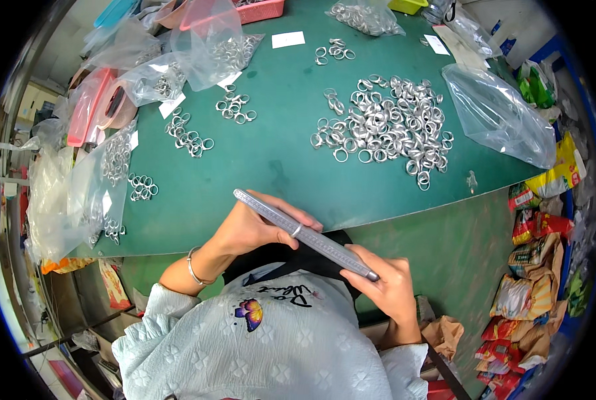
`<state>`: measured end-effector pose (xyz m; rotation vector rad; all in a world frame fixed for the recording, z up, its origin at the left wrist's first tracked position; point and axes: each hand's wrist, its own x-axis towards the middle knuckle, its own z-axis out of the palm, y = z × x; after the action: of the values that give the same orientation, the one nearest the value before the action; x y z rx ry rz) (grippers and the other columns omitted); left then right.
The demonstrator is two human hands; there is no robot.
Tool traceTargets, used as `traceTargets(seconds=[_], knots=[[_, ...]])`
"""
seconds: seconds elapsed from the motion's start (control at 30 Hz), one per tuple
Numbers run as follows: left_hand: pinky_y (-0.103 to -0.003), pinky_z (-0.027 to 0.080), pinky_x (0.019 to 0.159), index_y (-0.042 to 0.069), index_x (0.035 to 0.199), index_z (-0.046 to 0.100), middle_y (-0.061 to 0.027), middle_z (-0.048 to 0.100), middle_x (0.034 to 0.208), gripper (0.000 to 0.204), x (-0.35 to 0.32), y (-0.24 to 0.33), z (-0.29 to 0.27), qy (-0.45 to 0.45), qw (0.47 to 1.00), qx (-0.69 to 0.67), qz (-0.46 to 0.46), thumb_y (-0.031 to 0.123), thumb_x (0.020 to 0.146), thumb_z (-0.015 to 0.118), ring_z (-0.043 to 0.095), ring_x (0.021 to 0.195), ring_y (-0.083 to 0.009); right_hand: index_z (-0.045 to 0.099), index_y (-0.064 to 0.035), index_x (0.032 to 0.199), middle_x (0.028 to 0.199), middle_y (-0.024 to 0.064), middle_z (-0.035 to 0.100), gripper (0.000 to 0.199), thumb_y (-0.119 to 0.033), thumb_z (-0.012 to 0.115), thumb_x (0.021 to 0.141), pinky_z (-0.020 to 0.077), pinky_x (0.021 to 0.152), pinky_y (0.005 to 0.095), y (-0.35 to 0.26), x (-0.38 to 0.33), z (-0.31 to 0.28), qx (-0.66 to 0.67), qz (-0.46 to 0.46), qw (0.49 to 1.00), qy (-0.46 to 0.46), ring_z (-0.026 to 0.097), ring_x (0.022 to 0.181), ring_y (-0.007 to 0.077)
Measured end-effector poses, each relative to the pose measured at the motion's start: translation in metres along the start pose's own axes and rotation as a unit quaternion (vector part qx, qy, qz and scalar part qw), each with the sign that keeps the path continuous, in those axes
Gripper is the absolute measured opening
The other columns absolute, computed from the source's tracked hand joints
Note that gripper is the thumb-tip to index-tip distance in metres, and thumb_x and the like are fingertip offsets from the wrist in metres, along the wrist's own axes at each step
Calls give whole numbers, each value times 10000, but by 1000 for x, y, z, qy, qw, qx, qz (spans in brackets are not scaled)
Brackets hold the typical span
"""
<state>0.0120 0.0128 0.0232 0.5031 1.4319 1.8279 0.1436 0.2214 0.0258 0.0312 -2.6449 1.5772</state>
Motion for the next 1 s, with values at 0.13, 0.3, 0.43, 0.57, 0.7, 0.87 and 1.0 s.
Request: traceTargets(seconds=[0.13,0.3,0.43,0.57,0.7,0.87,1.0], knots=[[-299,499,795,-47,902,654,-134,662,926,299,2,2,-1,-17,1000,6,-10,-41,613,735,628,863,-181,621,26,973,626,115,596,338,-53,735,665,413,457,247,-1,-3,1,7,14,1000,-1,551,482,132],[-291,483,778,-35,897,659,-107,634,966,319,3,-2,-2,-35,998,18,41,21,602,769,600,879,-181,621,23,981,622,108,593,338,-57,732,671,415,465,242,-3,-4,1,14,26,1000,-11,540,494,108],[-269,458,746,-25,897,663,-58,578,940,325,3,2,-5,-45,994,76,63,55,605,783,563,850,-154,619,32,983,652,104,607,333,-53,724,678,430,491,233,-3,-4,0,52,46,997,-23,552,527,97],[-254,445,734,-26,912,660,-41,557,923,323,-2,2,-1,-39,999,-23,13,49,621,779,549,850,-135,617,42,981,681,105,620,328,-45,717,681,439,511,228,-1,-3,1,76,32,996,-21,562,553,97],[-253,447,739,-34,917,652,-38,540,917,280,-4,0,7,-6,998,-17,58,-14,652,740,545,857,-127,617,44,978,683,102,621,326,-43,717,680,433,508,223,1,-1,1,75,35,996,-20,558,555,92],[-272,460,772,-39,934,632,-50,519,941,243,-6,-13,8,-17,992,-50,111,-63,698,685,544,882,-142,614,52,967,651,82,586,318,-27,714,675,423,513,218,3,-1,1,112,53,991,-44,527,549,80],[-297,467,838,-42,982,587,-62,491,985,223,-1,-16,14,16,986,-64,151,-27,765,638,531,901,-160,607,63,956,641,82,557,314,-12,710,669,413,513,220,6,-3,11,90,60,994,-3,498,542,80]])
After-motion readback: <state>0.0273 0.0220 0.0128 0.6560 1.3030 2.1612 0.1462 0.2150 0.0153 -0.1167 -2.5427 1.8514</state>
